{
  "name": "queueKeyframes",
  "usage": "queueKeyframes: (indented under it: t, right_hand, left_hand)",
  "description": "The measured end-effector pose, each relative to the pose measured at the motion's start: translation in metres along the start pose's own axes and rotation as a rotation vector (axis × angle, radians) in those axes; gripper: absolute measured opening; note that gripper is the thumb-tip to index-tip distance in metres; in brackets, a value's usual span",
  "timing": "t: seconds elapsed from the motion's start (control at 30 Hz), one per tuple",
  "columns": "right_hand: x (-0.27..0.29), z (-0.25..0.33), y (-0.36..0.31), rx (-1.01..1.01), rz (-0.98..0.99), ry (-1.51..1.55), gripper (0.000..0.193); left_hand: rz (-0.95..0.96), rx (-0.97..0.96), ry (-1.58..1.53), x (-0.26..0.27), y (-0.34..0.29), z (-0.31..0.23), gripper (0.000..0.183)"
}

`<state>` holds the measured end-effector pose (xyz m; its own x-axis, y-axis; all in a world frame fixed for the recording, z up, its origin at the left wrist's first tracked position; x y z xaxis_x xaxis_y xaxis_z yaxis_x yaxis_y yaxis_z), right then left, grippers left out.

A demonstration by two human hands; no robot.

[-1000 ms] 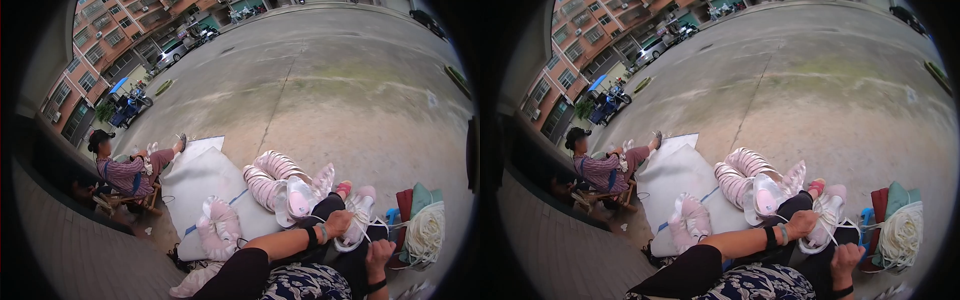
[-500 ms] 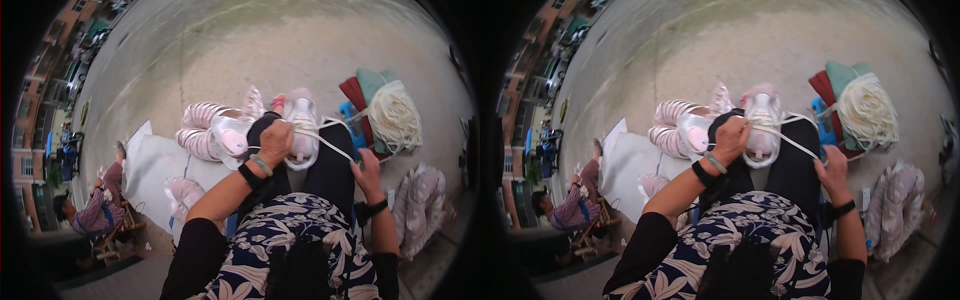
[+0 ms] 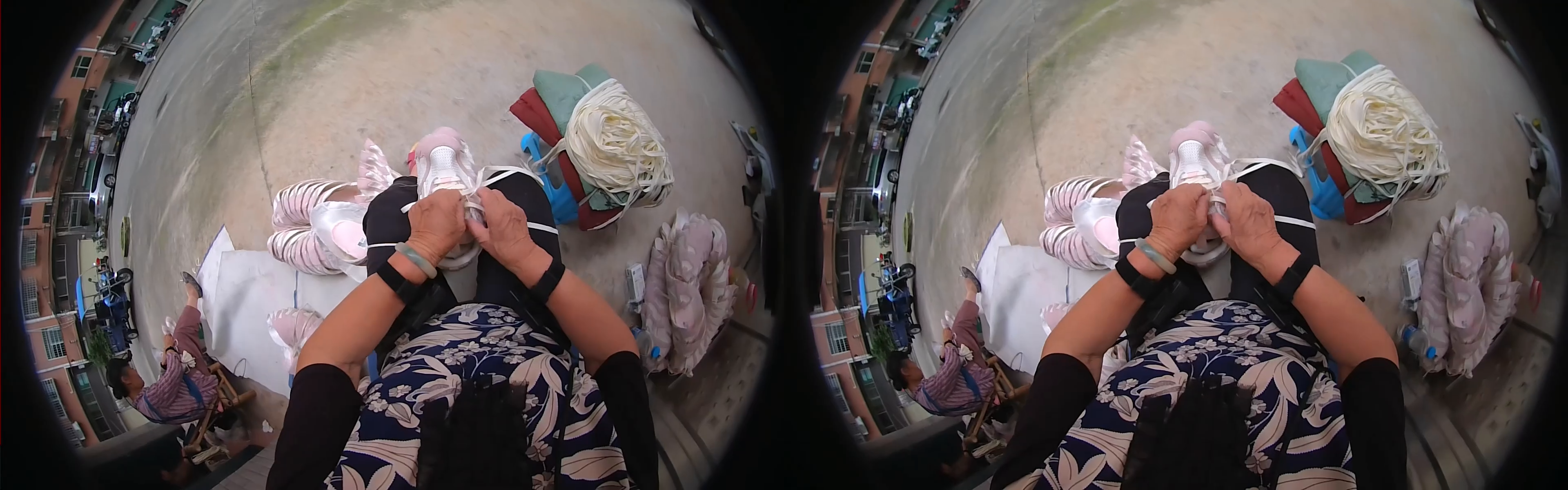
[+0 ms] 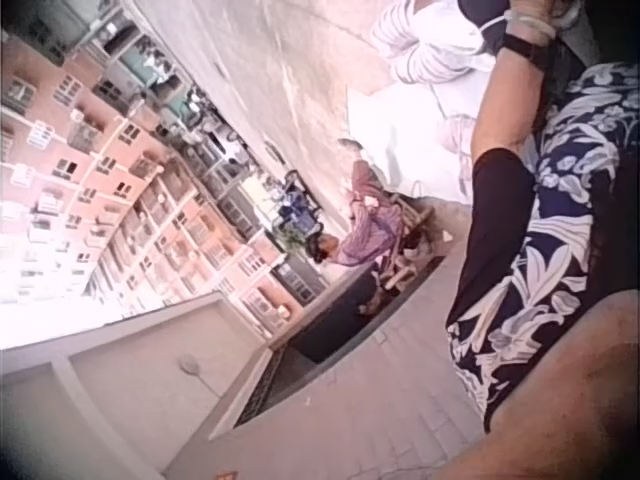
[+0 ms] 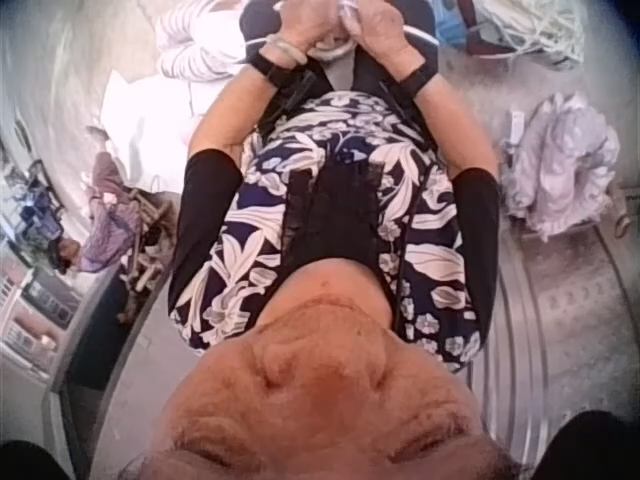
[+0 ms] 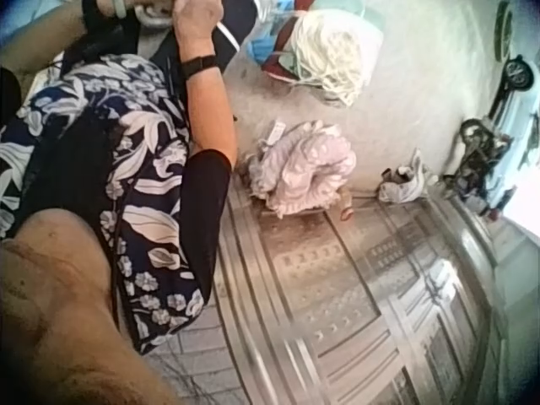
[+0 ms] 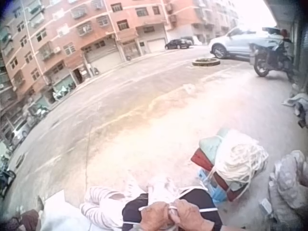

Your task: The recorder is lacing a pair of pink and white sneakers, pulling a long cord through the eyelets and securing it.

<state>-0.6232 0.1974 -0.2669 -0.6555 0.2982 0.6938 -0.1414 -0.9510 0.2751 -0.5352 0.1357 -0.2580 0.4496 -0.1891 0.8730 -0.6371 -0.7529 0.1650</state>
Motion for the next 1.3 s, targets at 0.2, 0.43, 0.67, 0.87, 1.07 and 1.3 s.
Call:
queueKeyframes:
  t: [0.2,0.43,0.67,0.87,1.07,1.3]
  right_hand:
    - [-0.001,-0.010,0.002,-0.070,0.016,0.055,0.042]
    - [0.002,-0.010,0.005,-0.068,-0.028,0.046,0.041]
    - [0.000,-0.014,0.005,-0.084,0.002,0.021,0.029]
    - [0.006,-0.011,0.006,-0.066,-0.045,0.108,0.025]
    - [0.004,-0.021,-0.006,-0.223,-0.033,0.177,0.028]
    - [0.007,-0.025,-0.010,-0.300,-0.021,0.245,0.036]
  left_hand:
    - [0.109,0.128,-0.094,-0.003,0.004,0.009,0.014]
    - [-0.006,0.010,-0.025,-0.005,-0.002,-0.005,0.012]
    - [-0.014,-0.056,0.077,-0.010,0.003,-0.013,0.012]
    - [0.011,-0.097,0.124,-0.012,0.007,-0.019,0.009]
    - [0.035,-0.193,0.161,0.027,-0.019,-0.029,0.007]
    - [0.013,0.316,0.304,0.111,-0.183,0.151,0.008]
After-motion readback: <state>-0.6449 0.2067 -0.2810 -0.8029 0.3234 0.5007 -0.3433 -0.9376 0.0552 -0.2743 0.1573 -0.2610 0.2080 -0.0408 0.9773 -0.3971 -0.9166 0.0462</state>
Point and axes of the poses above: each hand's wrist, its own y-axis towards the middle knuckle, its own x-axis out of the back of the hand, z = x × y, the point moved 8 cm from there along y, towards the middle knuckle, and after that the axes turned 1 degree about z, right-handed, at the moved point
